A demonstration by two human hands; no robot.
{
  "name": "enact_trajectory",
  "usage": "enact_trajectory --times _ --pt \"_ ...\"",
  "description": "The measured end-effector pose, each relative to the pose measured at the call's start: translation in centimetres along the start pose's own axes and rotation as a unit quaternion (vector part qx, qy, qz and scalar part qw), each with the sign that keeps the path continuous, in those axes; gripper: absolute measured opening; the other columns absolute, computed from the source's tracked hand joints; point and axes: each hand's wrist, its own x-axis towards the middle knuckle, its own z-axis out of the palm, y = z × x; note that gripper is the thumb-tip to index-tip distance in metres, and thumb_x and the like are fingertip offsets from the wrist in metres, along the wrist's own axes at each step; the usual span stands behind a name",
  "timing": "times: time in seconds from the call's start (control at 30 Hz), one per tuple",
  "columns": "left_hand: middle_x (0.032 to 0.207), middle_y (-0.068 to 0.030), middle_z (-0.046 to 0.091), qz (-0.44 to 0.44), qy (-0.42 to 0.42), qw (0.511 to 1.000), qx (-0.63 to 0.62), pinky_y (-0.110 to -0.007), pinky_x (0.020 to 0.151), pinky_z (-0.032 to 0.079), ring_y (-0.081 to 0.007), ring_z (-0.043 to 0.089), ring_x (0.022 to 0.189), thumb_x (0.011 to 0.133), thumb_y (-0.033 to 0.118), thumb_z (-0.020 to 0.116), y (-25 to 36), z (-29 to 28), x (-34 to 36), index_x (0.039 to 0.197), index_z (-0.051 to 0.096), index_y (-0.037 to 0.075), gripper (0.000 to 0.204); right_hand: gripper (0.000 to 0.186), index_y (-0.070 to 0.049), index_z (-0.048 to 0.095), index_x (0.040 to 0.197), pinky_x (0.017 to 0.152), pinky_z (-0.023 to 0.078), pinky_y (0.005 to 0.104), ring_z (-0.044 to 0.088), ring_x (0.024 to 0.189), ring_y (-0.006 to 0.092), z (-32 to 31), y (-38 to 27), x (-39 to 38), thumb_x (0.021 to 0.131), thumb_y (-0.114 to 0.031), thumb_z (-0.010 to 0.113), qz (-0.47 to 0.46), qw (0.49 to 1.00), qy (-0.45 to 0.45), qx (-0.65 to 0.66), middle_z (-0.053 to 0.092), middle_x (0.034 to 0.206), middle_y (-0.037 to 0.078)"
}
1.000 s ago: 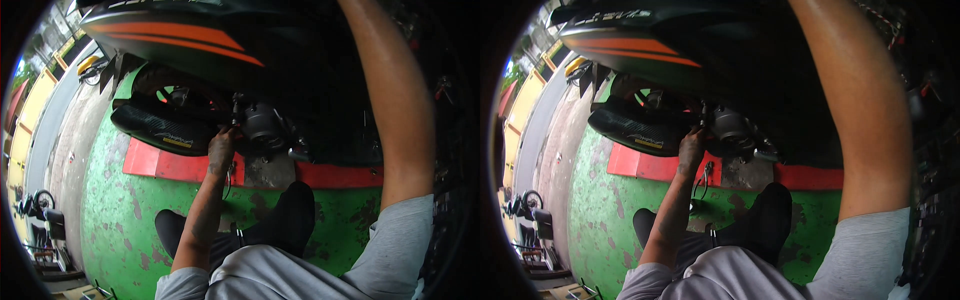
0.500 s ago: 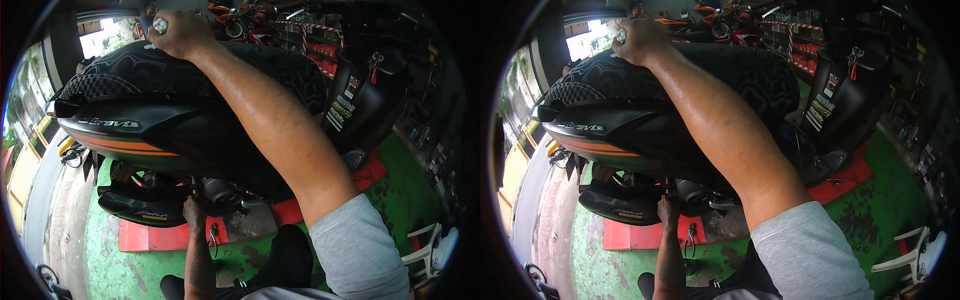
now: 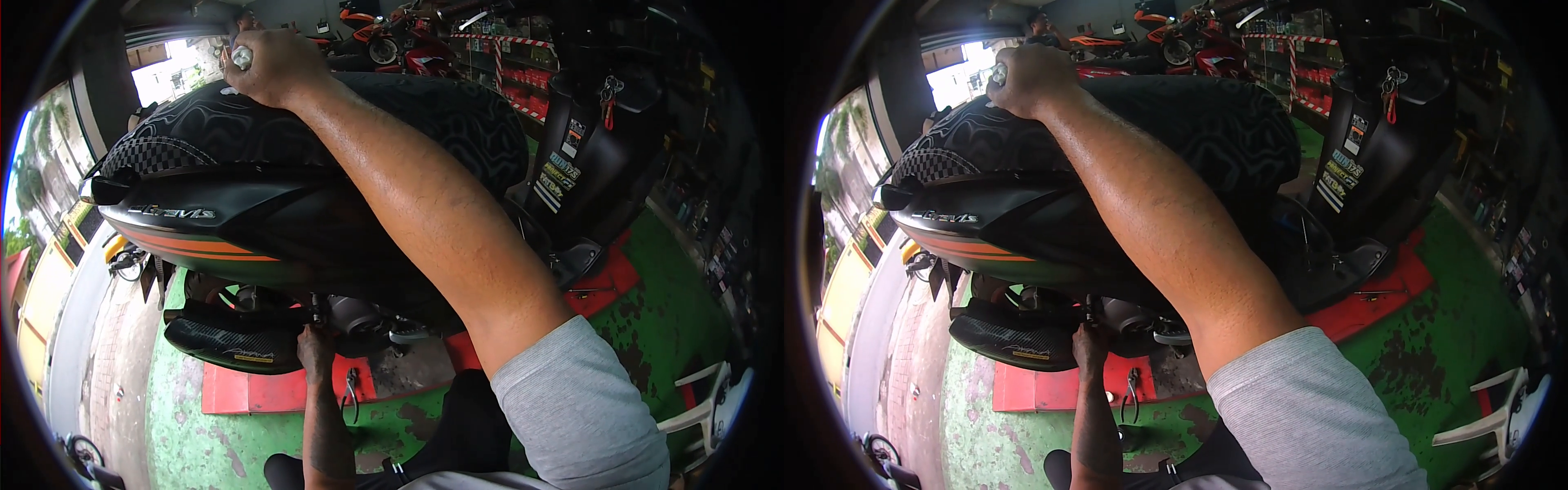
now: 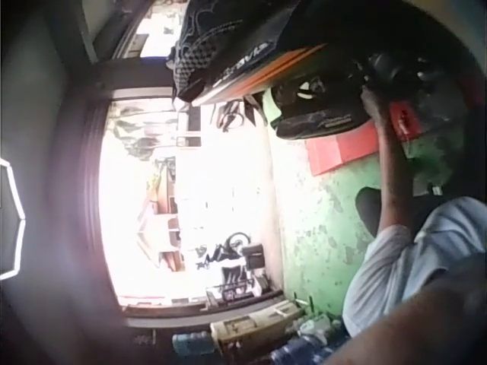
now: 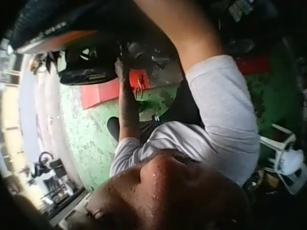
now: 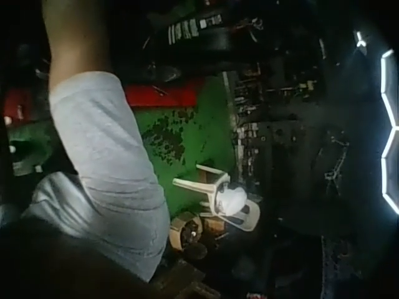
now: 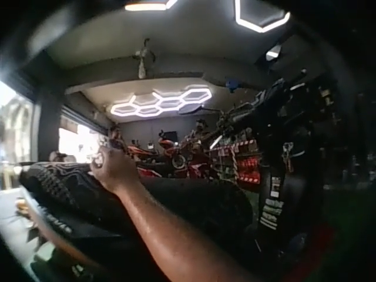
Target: Changing the motorcycle engine oil, including opening the fill cap and pouring new oil through a funnel.
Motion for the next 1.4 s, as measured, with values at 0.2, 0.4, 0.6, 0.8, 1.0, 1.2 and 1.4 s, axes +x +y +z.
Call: enact_trajectory --times 0.2,0.4,0.6,0.8,1.0,1.2,1.4 --pt "0.090 -0.0231 0.069 0.115 -0.060 0.988 -0.084 -0.057 0.071 0.053 -0.0456 0.066 0.086 0.090 0.025 0.059 -3.6 0.7 1.1 0.103 0.063 0.005 0.024 0.039 -0.014 0.073 0.108 0.079 0.058 0.0447 0.072 0.087 0.0300 0.0 -0.5 0.2 0.084 -0.043 0.066 0.002 1.000 0.009 0.007 0.074 0.092 0.011" --pt "0.092 -0.0218 0.070 -0.048 0.029 0.998 -0.010 -0.055 0.073 0.053 -0.0440 0.067 0.088 0.090 0.022 0.057 0.5 0.6 -0.1 0.103 0.064 0.006 0.022 0.040 -0.017 0.073 0.112 0.081 0.058 0.0444 0.072 0.087 0.0304 -0.1 -0.2 0.0 0.080 -0.041 0.067 0.003 1.000 -0.011 0.002 0.074 0.091 0.011" --pt "0.093 -0.0205 0.071 0.124 -0.007 0.983 -0.137 -0.052 0.076 0.053 -0.0431 0.067 0.087 0.090 0.023 0.057 -2.7 0.8 0.1 0.104 0.064 0.006 0.023 0.036 -0.020 0.074 0.109 0.082 0.058 0.0432 0.071 0.089 0.0285 0.0 -0.5 0.1 0.080 -0.040 0.068 -0.001 1.000 0.025 0.015 0.073 0.086 0.007" --pt "0.091 -0.0200 0.071 0.078 -0.014 0.995 -0.055 -0.049 0.076 0.054 -0.0409 0.068 0.089 0.088 0.018 0.060 -2.7 1.4 0.9 0.098 0.070 0.004 0.019 0.033 -0.021 0.075 0.106 0.083 0.057 0.0426 0.071 0.091 0.0274 0.0 -0.6 0.2 0.079 -0.039 0.069 0.034 0.999 -0.018 0.008 0.074 0.088 0.005" --pt "0.088 -0.0200 0.071 -0.044 -0.044 0.976 -0.210 -0.046 0.068 0.056 -0.0355 0.071 0.081 0.089 0.016 0.061 -6.2 1.2 0.8 0.097 0.071 0.002 0.019 0.037 -0.022 0.075 0.109 0.094 0.052 0.0442 0.069 0.100 0.0261 0.3 -2.5 0.5 0.078 -0.041 0.070 0.033 0.999 -0.035 0.007 0.075 0.096 0.006" --pt "0.073 -0.0153 0.069 -0.021 -0.078 0.984 -0.157 -0.034 0.040 0.050 -0.0257 0.066 0.053 0.087 0.010 0.060 -1.7 -0.5 1.1 0.098 0.070 0.000 0.018 0.040 -0.016 0.073 0.107 0.093 0.051 0.0441 0.070 0.098 0.0255 -0.1 -0.7 0.3 0.077 -0.042 0.069 0.026 0.999 -0.043 0.004 0.075 0.096 0.006" --pt "0.067 -0.0115 0.067 0.041 -0.091 0.976 -0.195 -0.034 0.039 0.049 -0.0196 0.064 0.051 0.088 0.006 0.057 -1.1 -1.1 0.9 0.090 0.071 0.001 0.016 0.044 -0.008 0.074 0.102 0.090 0.053 0.0425 0.070 0.100 0.0309 -0.2 -0.8 0.4 0.076 -0.043 0.067 0.048 0.997 -0.065 0.018 0.073 0.103 0.017"
